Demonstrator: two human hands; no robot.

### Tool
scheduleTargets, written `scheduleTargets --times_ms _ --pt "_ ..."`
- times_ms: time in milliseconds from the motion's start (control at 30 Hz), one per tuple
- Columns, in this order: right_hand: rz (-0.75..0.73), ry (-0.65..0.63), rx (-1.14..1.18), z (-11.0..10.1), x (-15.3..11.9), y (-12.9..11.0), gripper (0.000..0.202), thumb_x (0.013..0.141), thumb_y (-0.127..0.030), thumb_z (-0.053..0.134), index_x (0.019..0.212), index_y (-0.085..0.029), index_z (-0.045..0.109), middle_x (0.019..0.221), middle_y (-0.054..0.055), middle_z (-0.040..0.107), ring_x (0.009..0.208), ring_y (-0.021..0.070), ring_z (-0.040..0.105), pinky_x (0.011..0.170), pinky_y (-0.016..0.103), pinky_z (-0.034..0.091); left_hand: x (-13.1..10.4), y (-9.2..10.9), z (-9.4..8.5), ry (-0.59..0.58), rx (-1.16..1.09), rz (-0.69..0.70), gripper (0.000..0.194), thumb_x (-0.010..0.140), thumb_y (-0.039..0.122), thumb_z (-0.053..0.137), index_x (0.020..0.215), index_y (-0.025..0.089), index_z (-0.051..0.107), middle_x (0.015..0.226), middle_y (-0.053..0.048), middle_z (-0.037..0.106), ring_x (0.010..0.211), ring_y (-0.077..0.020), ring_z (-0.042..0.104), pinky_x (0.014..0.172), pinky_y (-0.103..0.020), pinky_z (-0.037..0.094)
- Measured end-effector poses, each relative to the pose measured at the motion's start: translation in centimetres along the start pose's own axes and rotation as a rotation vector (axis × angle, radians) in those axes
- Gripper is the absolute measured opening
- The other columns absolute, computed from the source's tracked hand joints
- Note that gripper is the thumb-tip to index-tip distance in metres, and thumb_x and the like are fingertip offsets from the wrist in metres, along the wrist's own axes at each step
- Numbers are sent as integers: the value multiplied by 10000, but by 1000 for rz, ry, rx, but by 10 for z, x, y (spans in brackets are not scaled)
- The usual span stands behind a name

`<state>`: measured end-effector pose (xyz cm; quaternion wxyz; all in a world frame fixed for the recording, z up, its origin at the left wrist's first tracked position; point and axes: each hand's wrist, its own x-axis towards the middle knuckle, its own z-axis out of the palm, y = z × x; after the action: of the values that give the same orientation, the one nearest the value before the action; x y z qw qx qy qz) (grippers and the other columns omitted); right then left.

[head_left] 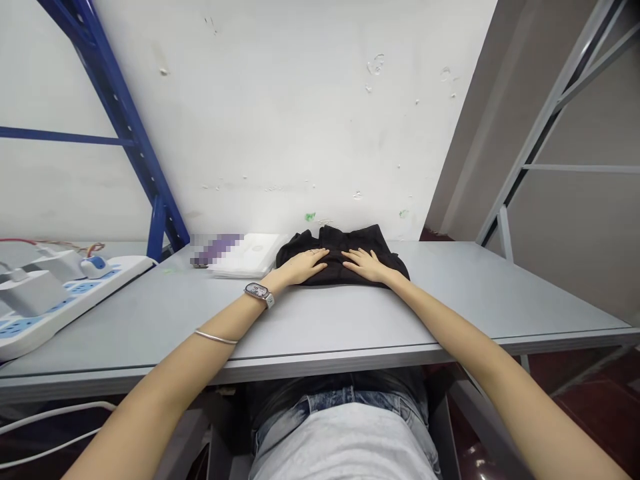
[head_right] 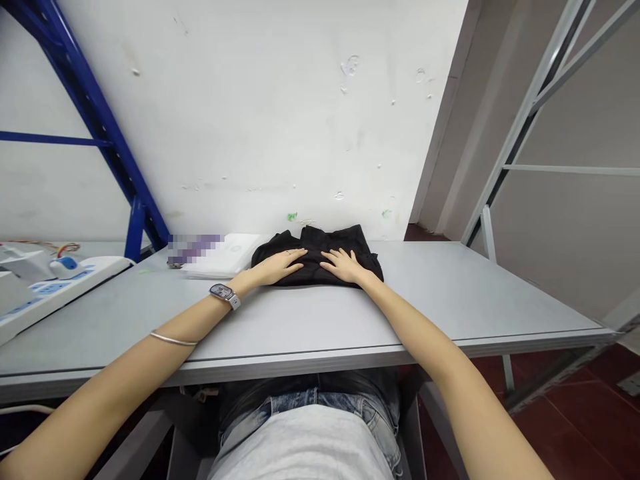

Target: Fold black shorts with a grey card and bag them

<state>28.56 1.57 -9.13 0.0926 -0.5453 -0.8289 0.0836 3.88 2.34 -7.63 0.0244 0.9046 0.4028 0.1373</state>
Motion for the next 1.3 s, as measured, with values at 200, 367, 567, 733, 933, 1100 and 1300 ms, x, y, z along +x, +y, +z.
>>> scheduleTargets --times_ms 200,367,567,733,933,1100,1300 --pt "-5 7 -3 0 0 -1 678 970 -648 180 1537 -290 283 1609 71 239 1493 308 102 1168 562 33 -2 3 -3 -8 17 -13 579 980 448 337 1472 148 390 1526 -109 411 1396 -242 388 1159 -361 287" --pt "-5 8 -6 1 -1 -1 676 970 -644 181 1540 -293 273 1608 71 242 1492 313 103 1167 565 36 -3 6 -6 -24 12 16 540 989 429 327 1495 243 364 1539 -60 397 1396 -234 390 1152 -370 298" --pt "0 4 -9 0 -1 -2 686 970 -648 178 1541 -279 274 1606 78 245 1492 311 105 1167 564 36 -2 6 -6 -37 22 -2 498 987 430 332 1441 260 448 1543 -49 391 1397 -241 386 1160 -377 288" --pt "-3 9 -16 0 0 -1 683 972 -644 180 1541 -277 274 1604 81 251 1490 312 111 1166 567 40 -2 7 -7 -20 10 18 482 979 420 336 1405 239 468 1506 -61 441 1367 -254 424 1143 -392 317" --pt "-3 3 -14 0 0 -1 680 971 -640 182 1540 -280 274 1607 75 243 1493 310 102 1167 564 37 -3 8 -7 10 -14 30 446 968 415 355 1359 233 471 1405 -68 540 1260 -240 523 1075 -373 395" --pt "3 2 -15 0 -1 -2 674 974 -635 184 1542 -281 271 1607 77 245 1492 311 106 1166 564 43 -3 7 -7 6 -18 41 431 965 399 363 1328 217 506 1409 -71 536 1282 -237 503 1093 -370 378" --pt "3 3 -12 0 0 -2 663 975 -629 202 1541 -290 272 1605 74 249 1493 313 105 1166 571 50 -3 7 -7 3 -15 42 436 965 391 361 1338 221 512 1409 -69 538 1284 -235 502 1091 -367 385"
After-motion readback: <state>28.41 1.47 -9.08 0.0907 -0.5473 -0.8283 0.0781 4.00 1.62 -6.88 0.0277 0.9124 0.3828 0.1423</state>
